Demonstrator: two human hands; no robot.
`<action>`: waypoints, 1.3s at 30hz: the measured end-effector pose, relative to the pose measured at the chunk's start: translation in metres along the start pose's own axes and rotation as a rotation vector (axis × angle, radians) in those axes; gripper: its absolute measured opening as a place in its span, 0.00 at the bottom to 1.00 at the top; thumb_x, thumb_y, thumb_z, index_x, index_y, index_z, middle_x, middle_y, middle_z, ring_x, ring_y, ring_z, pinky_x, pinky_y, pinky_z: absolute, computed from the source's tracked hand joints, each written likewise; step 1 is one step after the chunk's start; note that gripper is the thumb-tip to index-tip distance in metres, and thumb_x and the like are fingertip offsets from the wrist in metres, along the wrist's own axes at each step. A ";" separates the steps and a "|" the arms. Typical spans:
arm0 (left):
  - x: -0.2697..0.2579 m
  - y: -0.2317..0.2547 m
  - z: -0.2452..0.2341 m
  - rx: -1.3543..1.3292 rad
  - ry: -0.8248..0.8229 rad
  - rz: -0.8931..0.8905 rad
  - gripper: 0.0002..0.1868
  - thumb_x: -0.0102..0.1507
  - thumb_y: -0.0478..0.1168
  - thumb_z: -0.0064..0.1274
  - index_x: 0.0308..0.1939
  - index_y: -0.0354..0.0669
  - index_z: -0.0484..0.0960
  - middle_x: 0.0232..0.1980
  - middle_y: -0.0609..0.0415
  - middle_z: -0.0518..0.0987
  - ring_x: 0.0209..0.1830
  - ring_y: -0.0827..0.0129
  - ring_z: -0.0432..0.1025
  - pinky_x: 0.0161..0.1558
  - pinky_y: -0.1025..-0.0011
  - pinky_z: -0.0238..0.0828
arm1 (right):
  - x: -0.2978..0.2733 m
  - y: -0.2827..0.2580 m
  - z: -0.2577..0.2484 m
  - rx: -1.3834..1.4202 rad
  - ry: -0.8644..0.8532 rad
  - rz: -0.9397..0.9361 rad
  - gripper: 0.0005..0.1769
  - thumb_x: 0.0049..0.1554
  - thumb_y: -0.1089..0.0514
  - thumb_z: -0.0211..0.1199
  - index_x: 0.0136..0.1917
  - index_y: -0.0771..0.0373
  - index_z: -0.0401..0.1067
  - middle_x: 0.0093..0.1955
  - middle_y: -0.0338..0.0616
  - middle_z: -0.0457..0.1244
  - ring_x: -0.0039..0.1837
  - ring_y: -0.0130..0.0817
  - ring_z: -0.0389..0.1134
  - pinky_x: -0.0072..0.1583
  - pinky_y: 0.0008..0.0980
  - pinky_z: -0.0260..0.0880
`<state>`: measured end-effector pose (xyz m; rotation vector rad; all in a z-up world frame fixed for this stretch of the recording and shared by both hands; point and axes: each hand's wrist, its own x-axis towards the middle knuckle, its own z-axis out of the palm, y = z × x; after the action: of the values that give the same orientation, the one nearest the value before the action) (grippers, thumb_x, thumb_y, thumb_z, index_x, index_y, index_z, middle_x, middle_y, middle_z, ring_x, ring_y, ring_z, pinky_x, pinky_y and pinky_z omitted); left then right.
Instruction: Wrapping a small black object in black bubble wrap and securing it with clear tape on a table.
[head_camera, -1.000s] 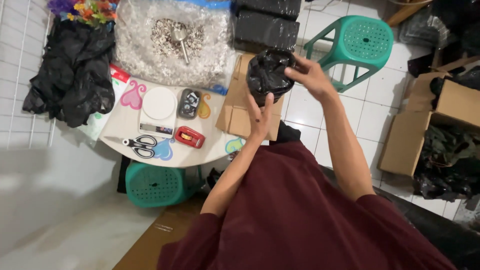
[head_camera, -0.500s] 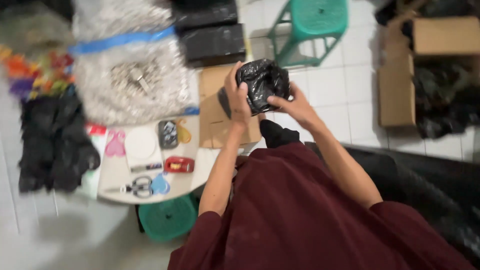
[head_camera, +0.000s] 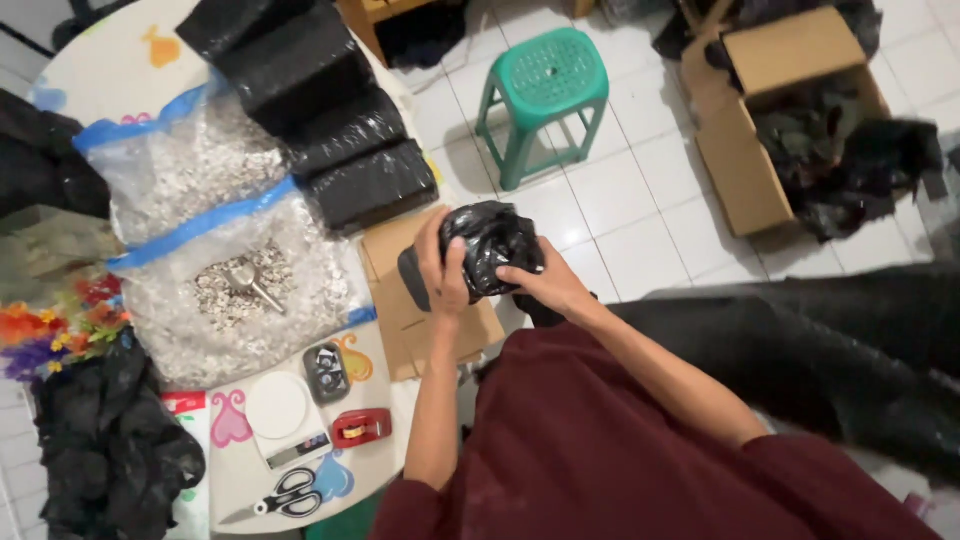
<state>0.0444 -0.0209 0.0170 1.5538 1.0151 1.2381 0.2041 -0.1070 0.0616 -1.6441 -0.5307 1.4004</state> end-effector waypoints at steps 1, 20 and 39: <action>0.003 -0.003 0.005 0.000 0.022 0.005 0.27 0.69 0.54 0.48 0.69 0.48 0.75 0.64 0.48 0.72 0.68 0.60 0.65 0.75 0.62 0.53 | 0.012 -0.007 0.001 -0.015 -0.014 -0.008 0.48 0.47 0.52 0.81 0.72 0.69 0.59 0.67 0.69 0.59 0.63 0.65 0.69 0.60 0.53 0.79; -0.027 -0.004 0.076 0.572 1.079 0.026 0.29 0.71 0.40 0.45 0.72 0.24 0.63 0.75 0.24 0.52 0.76 0.37 0.56 0.71 0.47 0.58 | 0.188 -0.094 0.223 -0.919 -0.947 -0.435 0.25 0.48 0.50 0.68 0.60 0.41 0.80 0.50 0.38 0.71 0.50 0.34 0.72 0.51 0.39 0.76; -0.052 -0.041 0.111 1.303 0.946 0.074 0.08 0.63 0.43 0.54 0.45 0.52 0.84 0.39 0.58 0.70 0.41 0.63 0.68 0.49 0.63 0.60 | 0.172 -0.112 0.205 -0.868 -1.672 -0.428 0.37 0.48 0.56 0.81 0.67 0.68 0.71 0.66 0.60 0.66 0.67 0.53 0.66 0.68 0.49 0.67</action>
<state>0.1414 -0.0747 -0.0487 1.8525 2.7844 1.4543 0.0822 0.1566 0.0642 -0.3216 -2.4749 2.0453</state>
